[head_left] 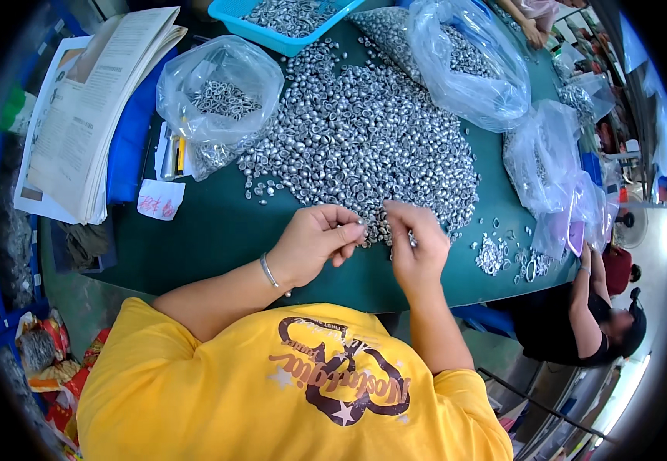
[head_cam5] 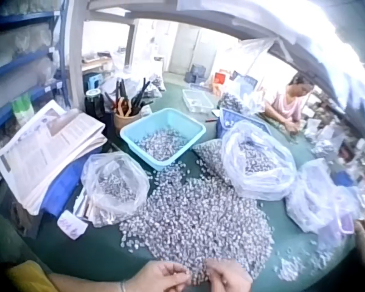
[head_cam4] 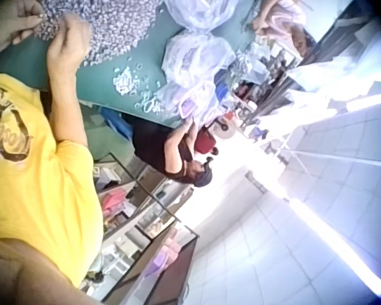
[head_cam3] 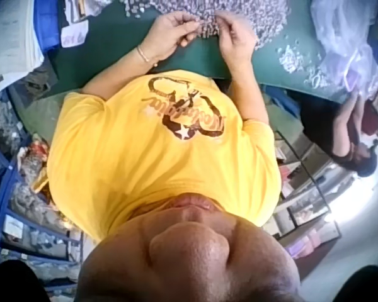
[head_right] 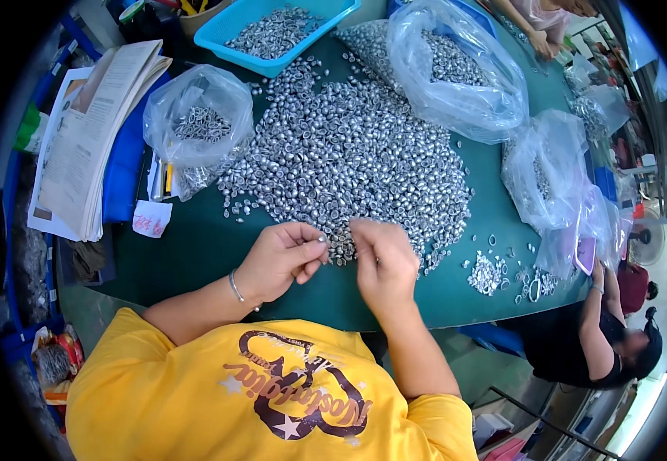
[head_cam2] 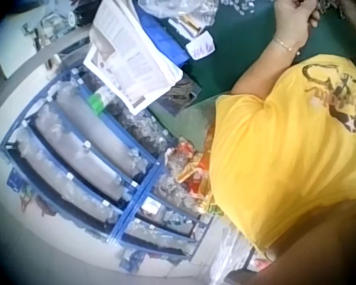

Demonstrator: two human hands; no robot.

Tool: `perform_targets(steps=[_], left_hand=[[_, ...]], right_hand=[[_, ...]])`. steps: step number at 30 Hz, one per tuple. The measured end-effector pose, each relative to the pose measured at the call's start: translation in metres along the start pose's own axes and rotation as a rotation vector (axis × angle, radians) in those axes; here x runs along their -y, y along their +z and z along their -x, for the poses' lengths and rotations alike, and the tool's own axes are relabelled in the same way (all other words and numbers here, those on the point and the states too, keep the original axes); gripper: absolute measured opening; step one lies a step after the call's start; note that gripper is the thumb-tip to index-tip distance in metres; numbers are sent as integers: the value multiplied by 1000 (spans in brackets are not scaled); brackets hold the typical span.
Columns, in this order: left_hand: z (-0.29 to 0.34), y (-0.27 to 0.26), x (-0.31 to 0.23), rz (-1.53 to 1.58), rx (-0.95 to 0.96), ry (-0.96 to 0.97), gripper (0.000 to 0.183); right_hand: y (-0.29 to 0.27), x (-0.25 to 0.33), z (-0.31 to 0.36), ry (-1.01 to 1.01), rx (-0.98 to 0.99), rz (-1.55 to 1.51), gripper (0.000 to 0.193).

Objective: The person picks up small silver-colored metal components from a large pile on a table, holding them in their hand while sorting or inspecting them before placing some into a blue plastic tray.

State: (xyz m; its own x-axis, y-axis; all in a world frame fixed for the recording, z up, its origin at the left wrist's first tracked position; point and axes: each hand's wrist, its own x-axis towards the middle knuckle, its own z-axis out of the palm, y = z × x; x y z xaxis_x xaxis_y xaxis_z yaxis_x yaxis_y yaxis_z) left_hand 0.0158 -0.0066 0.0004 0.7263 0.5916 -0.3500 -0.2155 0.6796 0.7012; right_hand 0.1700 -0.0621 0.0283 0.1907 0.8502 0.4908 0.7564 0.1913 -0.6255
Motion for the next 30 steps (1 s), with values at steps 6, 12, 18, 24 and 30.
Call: perform_targets(steps=[6, 12, 18, 24, 30], left_hand=[[-5, 0, -2, 109, -51, 44, 10], [-5, -2, -6, 183, -29, -4, 18], [-4, -2, -6, 197, -25, -38, 20], [-4, -1, -4, 184, -38, -56, 18], [-4, 2, -2, 146, -24, -16, 14]], right_hand=[[13, -36, -11, 47, 136, 176, 12], [19, -34, -11, 29, 146, 278, 15], [12, -18, -9, 295, 96, -56, 12], [0, -24, 0, 977, 101, -1324, 16], [6, -14, 8, 1055, 95, -1498, 14]])
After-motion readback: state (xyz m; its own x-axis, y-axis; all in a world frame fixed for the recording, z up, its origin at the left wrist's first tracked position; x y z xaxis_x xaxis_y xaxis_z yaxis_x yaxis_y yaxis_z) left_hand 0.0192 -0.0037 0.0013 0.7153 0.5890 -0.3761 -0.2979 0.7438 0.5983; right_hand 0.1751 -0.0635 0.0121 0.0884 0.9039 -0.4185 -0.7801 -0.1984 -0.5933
